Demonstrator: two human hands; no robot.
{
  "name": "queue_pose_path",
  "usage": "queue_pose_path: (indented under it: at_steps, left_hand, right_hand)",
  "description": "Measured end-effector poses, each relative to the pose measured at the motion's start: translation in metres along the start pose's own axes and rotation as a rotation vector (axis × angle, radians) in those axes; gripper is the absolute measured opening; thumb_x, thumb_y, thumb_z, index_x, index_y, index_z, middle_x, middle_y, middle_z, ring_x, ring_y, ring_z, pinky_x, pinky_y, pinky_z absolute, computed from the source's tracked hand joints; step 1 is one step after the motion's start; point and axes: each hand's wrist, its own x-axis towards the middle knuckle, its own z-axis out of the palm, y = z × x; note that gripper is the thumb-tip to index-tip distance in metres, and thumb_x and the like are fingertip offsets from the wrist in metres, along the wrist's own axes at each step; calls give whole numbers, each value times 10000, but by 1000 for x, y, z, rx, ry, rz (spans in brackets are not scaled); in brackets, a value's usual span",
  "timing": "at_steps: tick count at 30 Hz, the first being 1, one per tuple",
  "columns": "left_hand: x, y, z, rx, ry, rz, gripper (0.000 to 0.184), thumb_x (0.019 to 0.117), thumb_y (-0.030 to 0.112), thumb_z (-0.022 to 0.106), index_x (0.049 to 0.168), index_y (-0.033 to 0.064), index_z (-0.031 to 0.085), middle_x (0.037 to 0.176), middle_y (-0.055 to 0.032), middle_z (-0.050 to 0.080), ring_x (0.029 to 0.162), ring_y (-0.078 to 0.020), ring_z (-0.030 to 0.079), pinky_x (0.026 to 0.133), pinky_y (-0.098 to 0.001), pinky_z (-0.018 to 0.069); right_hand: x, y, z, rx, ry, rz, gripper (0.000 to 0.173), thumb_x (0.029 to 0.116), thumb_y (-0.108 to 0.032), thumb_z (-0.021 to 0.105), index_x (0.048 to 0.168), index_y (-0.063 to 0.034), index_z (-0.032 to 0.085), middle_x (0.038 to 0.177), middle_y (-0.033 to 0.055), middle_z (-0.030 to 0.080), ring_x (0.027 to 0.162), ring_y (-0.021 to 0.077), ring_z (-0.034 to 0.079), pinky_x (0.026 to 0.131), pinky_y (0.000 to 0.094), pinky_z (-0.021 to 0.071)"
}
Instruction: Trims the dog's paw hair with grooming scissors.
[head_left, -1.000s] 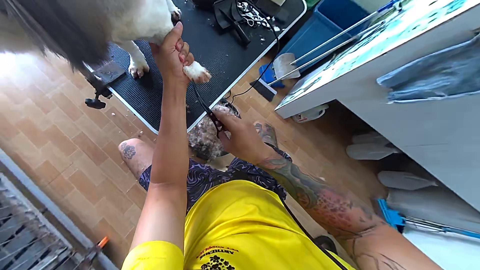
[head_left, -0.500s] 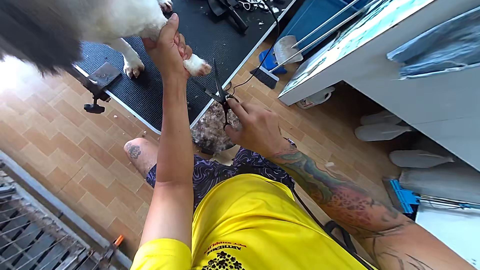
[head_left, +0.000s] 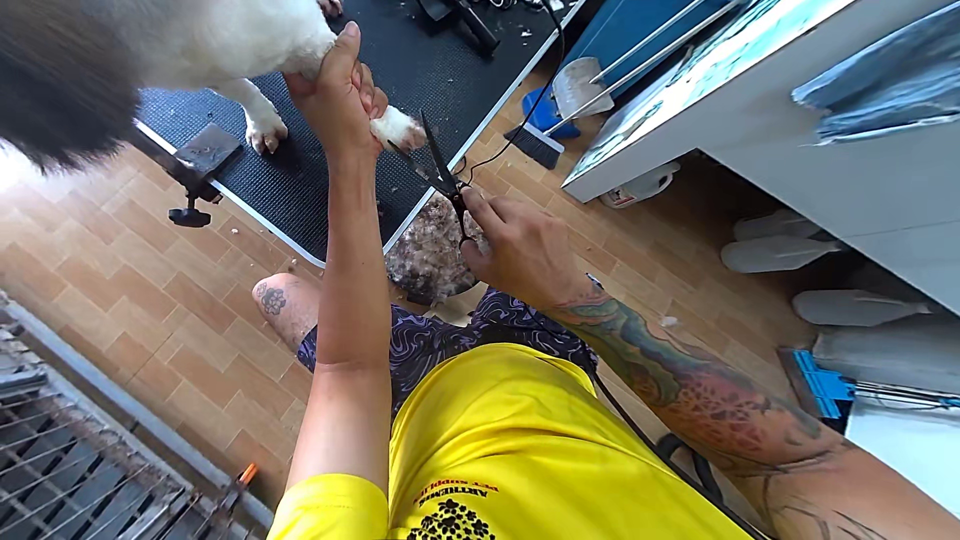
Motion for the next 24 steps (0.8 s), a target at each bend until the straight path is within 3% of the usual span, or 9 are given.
queue_pose_path:
  at_steps: [5, 10, 14, 18, 22, 24]
  left_hand:
    - [0, -3, 2, 5, -26, 6, 195, 1009, 19, 581, 951, 85, 407, 509, 26, 310, 340, -74, 329, 316, -218, 362]
    - [-4, -5, 6, 28, -57, 28, 199, 1010, 3, 574, 930, 76, 407, 505, 16, 331, 341, -81, 342, 319, -219, 362]
    - [-7, -6, 5, 27, -68, 40, 195, 1012, 4, 566, 915, 79, 414, 499, 22, 326, 342, -79, 340, 322, -220, 358]
    - [-7, -5, 6, 37, -77, 42, 205, 1019, 6, 553, 887, 83, 416, 493, 21, 324, 337, -79, 338, 319, -217, 356]
    - [-7, -5, 5, 28, -91, 45, 207, 1022, 4, 546, 873, 76, 422, 486, 20, 316, 333, -81, 331, 320, -221, 357]
    - [-7, -5, 4, 22, -96, 38, 208, 1019, 6, 550, 872, 80, 422, 484, 24, 309, 330, -79, 325, 318, -224, 357]
  right_hand:
    - [1, 1, 1, -6, -2, -3, 528, 925, -54, 587, 1450, -7, 561, 946, 191, 678, 771, 364, 681, 554, 470, 531]
    - [-3, 4, -1, -6, 7, -8, 552, 909, -121, 635, 1445, -12, 560, 973, 187, 678, 793, 364, 682, 554, 477, 530]
    - [-6, 6, 3, 0, 9, -8, 516, 949, -66, 564, 1460, -5, 549, 975, 196, 683, 768, 362, 684, 565, 482, 535]
    - [-7, 8, 2, 6, 20, -2, 527, 929, -138, 618, 1441, -24, 571, 976, 183, 682, 793, 364, 684, 555, 481, 531]
    - [-9, 11, 2, 23, 13, -5, 507, 946, -45, 580, 1451, -6, 553, 1005, 201, 679, 786, 367, 683, 570, 482, 534]
    - [-10, 12, 1, 23, 18, -16, 516, 934, -82, 590, 1444, -8, 563, 1001, 194, 682, 778, 359, 680, 562, 478, 523]
